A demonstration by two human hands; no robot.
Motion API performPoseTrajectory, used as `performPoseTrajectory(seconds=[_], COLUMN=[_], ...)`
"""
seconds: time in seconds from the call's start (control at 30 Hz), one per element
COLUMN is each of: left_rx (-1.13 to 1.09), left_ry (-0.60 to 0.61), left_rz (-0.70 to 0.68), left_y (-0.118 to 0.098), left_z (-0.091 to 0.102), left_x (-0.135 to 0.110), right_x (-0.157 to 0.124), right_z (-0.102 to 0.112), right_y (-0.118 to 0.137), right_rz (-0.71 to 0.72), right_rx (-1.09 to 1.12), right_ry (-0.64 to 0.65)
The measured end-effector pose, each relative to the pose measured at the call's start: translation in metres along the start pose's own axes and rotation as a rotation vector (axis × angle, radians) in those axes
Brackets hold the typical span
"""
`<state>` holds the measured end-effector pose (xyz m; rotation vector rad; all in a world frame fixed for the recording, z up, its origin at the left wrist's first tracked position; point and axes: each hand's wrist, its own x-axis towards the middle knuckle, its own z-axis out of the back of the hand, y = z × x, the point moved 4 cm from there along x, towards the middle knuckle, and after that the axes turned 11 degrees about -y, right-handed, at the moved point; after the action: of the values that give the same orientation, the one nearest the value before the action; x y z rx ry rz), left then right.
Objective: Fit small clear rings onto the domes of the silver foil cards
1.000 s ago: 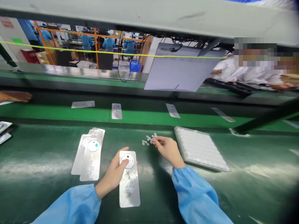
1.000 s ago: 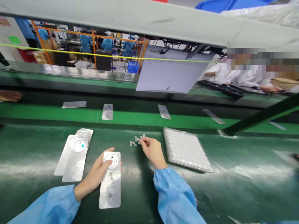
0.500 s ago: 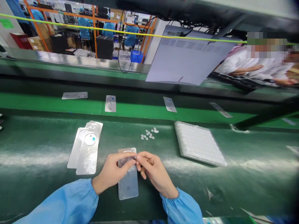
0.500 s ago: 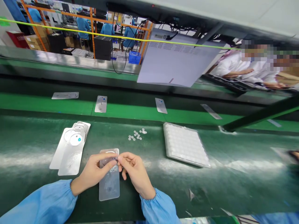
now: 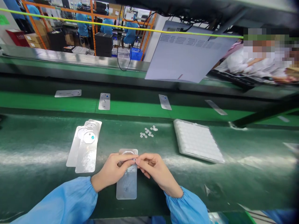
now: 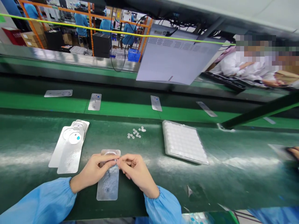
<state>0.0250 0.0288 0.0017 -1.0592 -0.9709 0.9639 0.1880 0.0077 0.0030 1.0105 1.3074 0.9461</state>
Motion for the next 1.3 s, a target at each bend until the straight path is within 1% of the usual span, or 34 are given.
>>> performPoseTrajectory(seconds=[0.1, 0.17, 0.3, 0.4, 0.47, 0.53, 0.63, 0.73, 0.83, 1.1, 1.3], left_rx=[-0.005, 0.009, 0.028, 0.026, 0.017, 0.000, -0.002, 0.016, 0.003, -0.067, -0.179], left_ry=[-0.055, -0.074, -0.047, -0.007, 0.022, 0.016, -0.009, 0.013, 0.024, 0.011, 0.006], left_rz=[-0.003, 0.007, -0.009, -0.018, -0.007, 0.024, 0.102, 0.169, 0.200, 0.201, 0.183], left_y=[0.001, 0.002, 0.002, 0.000, 0.000, 0.001, 0.004, 0.006, 0.006, 0.004, 0.008], left_z=[0.002, 0.004, 0.004, 0.002, 0.001, 0.001, 0.003, 0.003, 0.002, 0.002, 0.001], left_x=[0.000, 0.000, 0.000, 0.000, 0.000, 0.000, 0.000, -0.002, -0.003, -0.003, -0.005], right_x=[-0.003, -0.005, -0.006, -0.004, -0.003, -0.003, -0.005, -0.009, -0.012, -0.015, -0.015], right_z=[-0.001, -0.001, -0.001, 0.002, 0.002, 0.001, 0.004, 0.004, 0.002, -0.005, -0.007], right_y=[-0.005, -0.008, -0.009, -0.003, 0.001, 0.006, 0.010, 0.010, 0.008, 0.005, 0.001], right_rz=[0.026, 0.035, 0.022, 0.011, 0.013, 0.042, 0.132, 0.221, 0.271, 0.271, 0.259], right_rx=[0.028, 0.027, -0.019, -0.023, -0.025, -0.036, -0.103, -0.203, -0.256, -0.233, -0.224], right_ry=[-0.059, -0.057, -0.003, -0.010, 0.004, 0.011, -0.060, -0.145, -0.201, -0.240, -0.266])
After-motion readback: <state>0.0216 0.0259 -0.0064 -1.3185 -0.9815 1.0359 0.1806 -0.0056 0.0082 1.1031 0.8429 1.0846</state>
